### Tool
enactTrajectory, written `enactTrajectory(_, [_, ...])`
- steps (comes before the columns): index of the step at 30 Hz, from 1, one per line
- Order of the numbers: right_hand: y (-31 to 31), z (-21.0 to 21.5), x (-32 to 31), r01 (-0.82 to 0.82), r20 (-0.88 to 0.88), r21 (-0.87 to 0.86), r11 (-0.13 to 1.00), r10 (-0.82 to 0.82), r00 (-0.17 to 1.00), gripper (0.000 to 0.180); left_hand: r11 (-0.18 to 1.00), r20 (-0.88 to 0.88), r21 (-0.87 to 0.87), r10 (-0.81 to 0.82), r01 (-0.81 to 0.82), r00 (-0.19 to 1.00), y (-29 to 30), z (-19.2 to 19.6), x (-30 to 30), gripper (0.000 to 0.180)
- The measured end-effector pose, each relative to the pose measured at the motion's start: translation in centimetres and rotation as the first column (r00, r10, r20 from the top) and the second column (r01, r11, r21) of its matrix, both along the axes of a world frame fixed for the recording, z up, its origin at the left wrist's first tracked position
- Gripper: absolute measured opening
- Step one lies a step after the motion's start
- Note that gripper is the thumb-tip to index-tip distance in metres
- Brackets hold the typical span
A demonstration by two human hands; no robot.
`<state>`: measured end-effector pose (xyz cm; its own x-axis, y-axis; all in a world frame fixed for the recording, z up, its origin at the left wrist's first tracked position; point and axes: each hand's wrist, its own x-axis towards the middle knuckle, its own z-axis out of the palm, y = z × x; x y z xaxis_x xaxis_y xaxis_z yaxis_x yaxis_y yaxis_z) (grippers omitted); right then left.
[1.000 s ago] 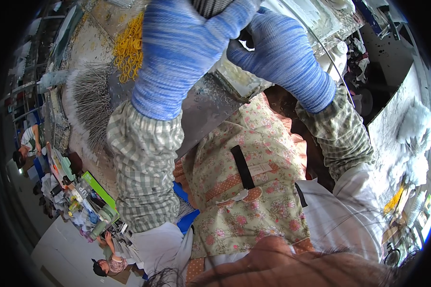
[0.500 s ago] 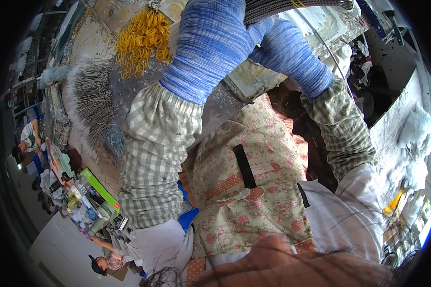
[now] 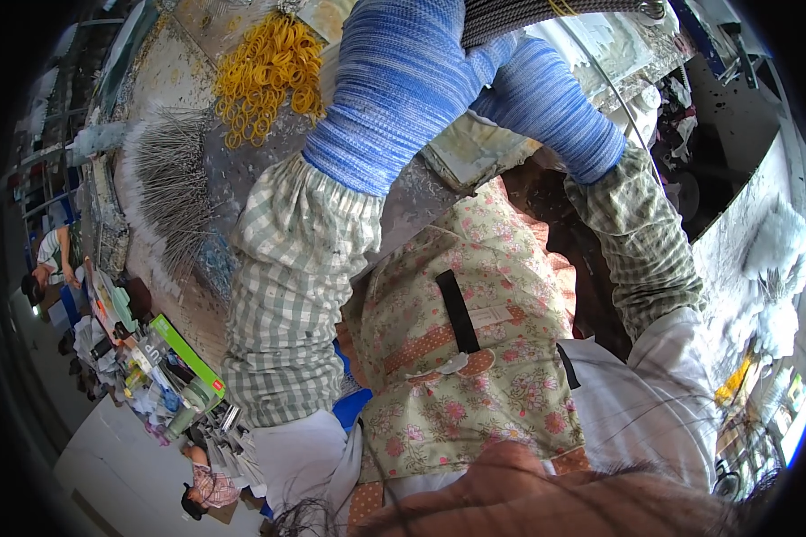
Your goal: Bundling fiber strands, securing them with rubber bands, and applying adhesive or coating to the ends.
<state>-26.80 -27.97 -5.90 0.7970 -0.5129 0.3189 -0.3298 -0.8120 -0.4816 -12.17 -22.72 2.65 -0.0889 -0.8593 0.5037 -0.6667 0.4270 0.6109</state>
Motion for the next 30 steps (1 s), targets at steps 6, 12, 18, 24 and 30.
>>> enactTrajectory(6, [0.13, 0.47, 0.07, 0.014, -0.065, 0.011, 1.000, -0.014, 0.998, 0.027, 1.000, -0.006, 0.016, 0.009, -0.009, 1.000, -0.01, 0.01, 0.15, 0.039])
enactTrajectory(12, [0.12, 0.09, -0.26, 0.025, -0.032, -0.001, 1.000, -0.025, 0.999, 0.029, 0.999, -0.016, -0.036, 0.006, -0.007, 1.000, 0.11, 0.07, -0.02, 0.038])
enactTrajectory(18, [0.19, 0.16, -0.11, 0.024, -0.012, -0.015, 1.000, -0.024, 1.000, 0.028, 0.996, 0.032, -0.083, 0.022, -0.019, 0.999, 0.10, 0.06, -0.01, 0.037])
enactTrajectory(24, [0.31, 0.13, -0.15, 0.041, -0.021, -0.015, 0.999, -0.041, 0.999, 0.028, 1.000, -0.017, -0.009, -0.006, 0.006, 1.000, 0.09, 0.15, -0.08, 0.038])
enactTrajectory(30, [0.93, 0.94, 0.36, 0.069, 0.012, -0.065, 0.996, -0.068, 0.998, 0.029, 1.000, -0.097, -0.030, -0.003, 0.000, 0.995, 0.62, 0.60, 0.11, 0.040])
